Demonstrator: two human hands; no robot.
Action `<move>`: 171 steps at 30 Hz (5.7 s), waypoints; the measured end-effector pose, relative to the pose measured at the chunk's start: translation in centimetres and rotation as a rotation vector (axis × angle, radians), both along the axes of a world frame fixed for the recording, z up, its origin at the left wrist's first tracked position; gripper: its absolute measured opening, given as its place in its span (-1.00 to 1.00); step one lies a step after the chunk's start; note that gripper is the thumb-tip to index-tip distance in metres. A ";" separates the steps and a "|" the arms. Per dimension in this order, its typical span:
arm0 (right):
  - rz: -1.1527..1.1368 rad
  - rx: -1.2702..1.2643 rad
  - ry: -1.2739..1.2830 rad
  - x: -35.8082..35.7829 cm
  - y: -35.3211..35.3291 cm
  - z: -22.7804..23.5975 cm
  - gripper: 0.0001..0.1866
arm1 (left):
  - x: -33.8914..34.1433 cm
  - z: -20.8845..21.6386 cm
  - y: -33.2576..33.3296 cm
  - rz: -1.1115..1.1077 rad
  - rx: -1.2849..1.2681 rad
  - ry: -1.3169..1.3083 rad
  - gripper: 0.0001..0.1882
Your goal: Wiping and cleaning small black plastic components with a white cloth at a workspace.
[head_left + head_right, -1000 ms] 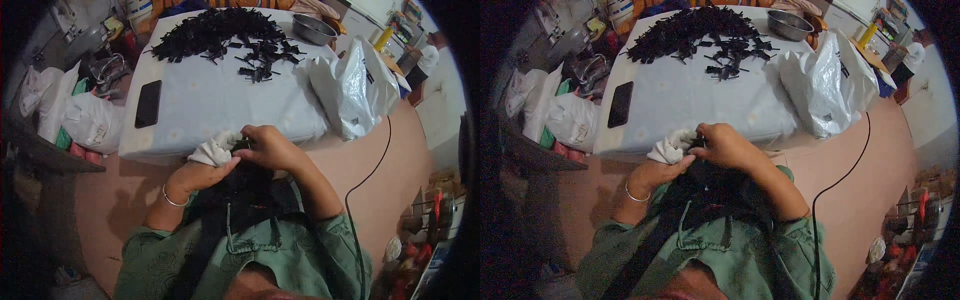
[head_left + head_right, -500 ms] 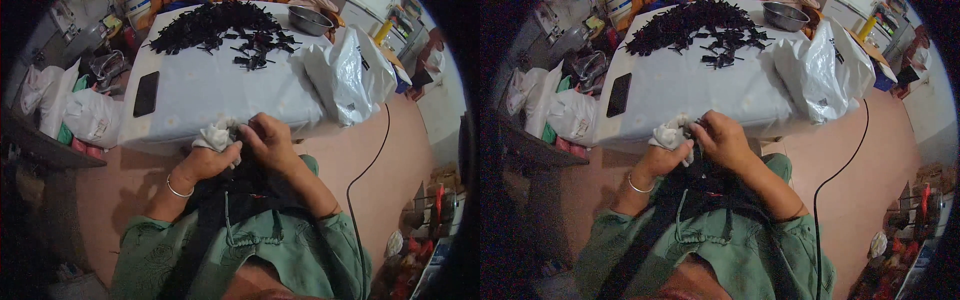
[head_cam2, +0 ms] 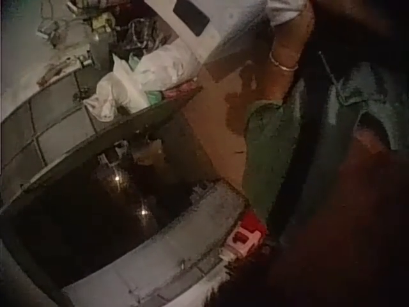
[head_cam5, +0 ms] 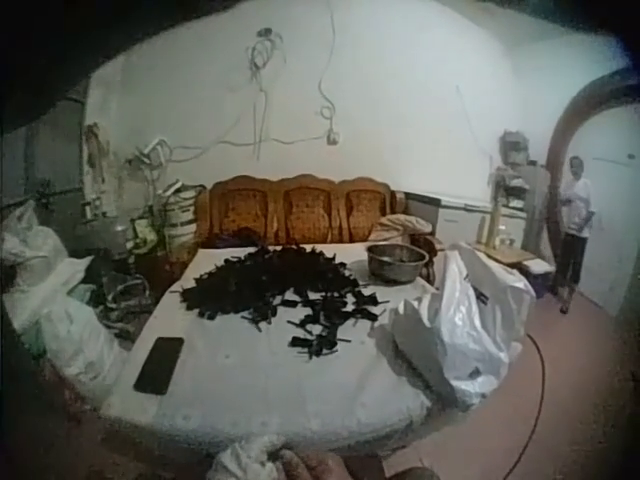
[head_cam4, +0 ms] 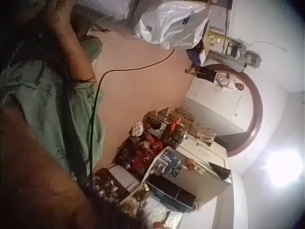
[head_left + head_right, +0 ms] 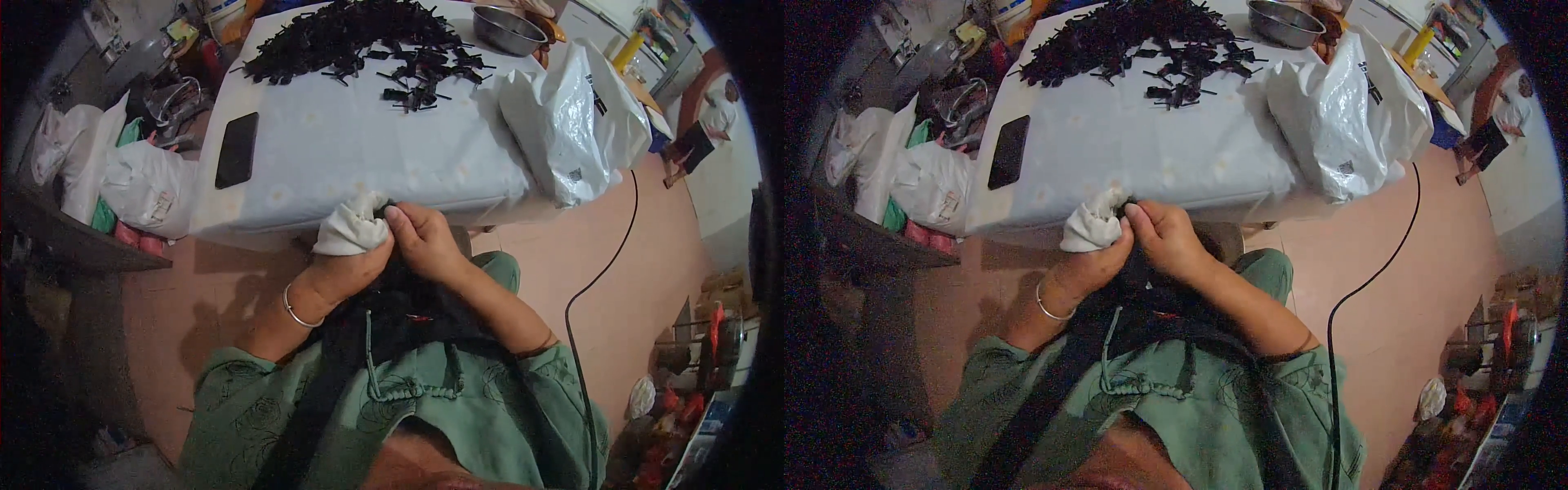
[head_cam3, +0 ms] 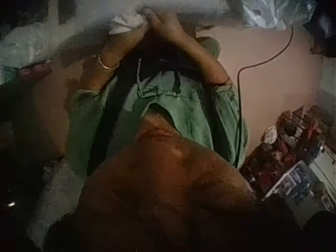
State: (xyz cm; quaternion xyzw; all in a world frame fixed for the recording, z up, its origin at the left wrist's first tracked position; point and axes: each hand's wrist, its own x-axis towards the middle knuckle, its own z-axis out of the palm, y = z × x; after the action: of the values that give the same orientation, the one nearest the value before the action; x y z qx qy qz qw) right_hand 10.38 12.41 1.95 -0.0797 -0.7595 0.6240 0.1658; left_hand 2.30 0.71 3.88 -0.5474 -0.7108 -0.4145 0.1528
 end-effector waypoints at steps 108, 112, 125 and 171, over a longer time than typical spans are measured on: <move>-0.345 0.306 0.030 -1.0 6.6 0.0 -0.77 | -13.4 1.7 7.7 -0.309 0.337 -0.972 -0.69; -0.425 0.213 0.204 -3.1 4.5 2.5 -0.86 | -10.1 3.1 5.4 -0.165 0.249 -0.845 -0.73; -0.511 0.215 0.271 -9.0 4.5 3.9 -0.84 | -10.3 0.7 3.6 0.007 0.273 -0.693 -0.79; -0.143 0.116 0.056 0.7 0.6 1.4 -0.75 | 0.6 0.2 -1.3 -0.330 0.006 -0.976 -0.79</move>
State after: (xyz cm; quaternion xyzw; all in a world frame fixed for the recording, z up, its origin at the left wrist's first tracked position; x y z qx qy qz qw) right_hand 11.11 12.99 3.34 -0.1064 -0.7817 0.5676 0.2354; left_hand 2.91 -0.54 4.06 -0.3947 -0.6020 -0.6425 -0.2626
